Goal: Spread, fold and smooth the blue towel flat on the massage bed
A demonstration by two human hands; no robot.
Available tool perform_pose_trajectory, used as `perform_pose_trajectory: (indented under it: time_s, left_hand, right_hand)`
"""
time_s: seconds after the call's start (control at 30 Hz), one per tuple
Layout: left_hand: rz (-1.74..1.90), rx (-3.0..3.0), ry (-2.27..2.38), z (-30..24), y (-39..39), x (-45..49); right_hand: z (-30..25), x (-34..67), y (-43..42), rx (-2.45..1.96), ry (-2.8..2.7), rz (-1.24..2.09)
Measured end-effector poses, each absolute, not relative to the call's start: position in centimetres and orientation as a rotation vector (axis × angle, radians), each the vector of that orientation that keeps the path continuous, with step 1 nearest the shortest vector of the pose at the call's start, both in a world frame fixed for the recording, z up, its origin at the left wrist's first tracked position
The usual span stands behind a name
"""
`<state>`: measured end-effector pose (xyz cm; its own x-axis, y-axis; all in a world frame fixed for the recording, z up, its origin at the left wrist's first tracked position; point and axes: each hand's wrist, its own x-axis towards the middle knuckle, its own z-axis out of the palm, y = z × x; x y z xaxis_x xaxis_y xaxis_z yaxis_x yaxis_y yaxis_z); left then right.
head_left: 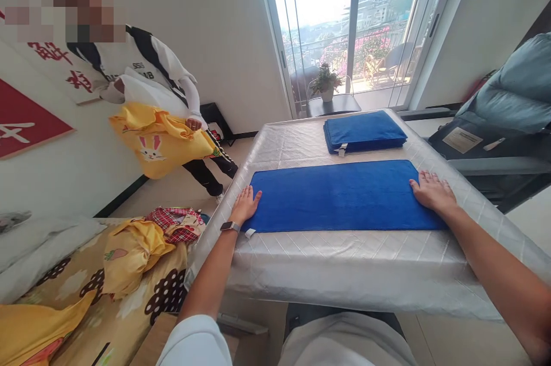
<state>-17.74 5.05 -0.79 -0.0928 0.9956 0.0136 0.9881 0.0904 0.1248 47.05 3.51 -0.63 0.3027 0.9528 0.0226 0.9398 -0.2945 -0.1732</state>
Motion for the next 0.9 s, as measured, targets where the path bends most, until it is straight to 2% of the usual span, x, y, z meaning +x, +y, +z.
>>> perform_pose_trajectory:
  time_s: [0.13, 0.3, 0.4, 0.67, 0.8, 0.9]
  left_hand:
    - [0.223, 2.1, 2.291, 0.2, 4.6, -13.1]
    - [0.228, 2.549, 1.721, 1.5, 3.8, -2.0]
    - [0.244, 2.684, 1.556, 1.3, 3.3, 2.5]
    - [0.165, 2.584, 1.601, -1.0, 3.6, 0.7]
    - [0.165, 2.557, 1.612, -1.0, 3.6, 0.7]
    - [0.179, 2.551, 1.61, -1.0, 3.5, 0.9]
  right_hand:
    - [1.0, 42.2, 2.3, -2.249, -1.812, -0.158]
    - [3.1, 31.5, 1.0, -1.922, -2.104, -0.249]
    - [3.1, 29.3, 1.6, -1.88, -2.157, -0.254]
    - [0.2, 43.0, 1.8, -2.396, -1.847, -0.021]
    - [1.3, 47.0, 1.0, -2.328, -1.675, -0.341]
    - [2.5, 45.9, 0.7, -2.179, -1.687, -0.464]
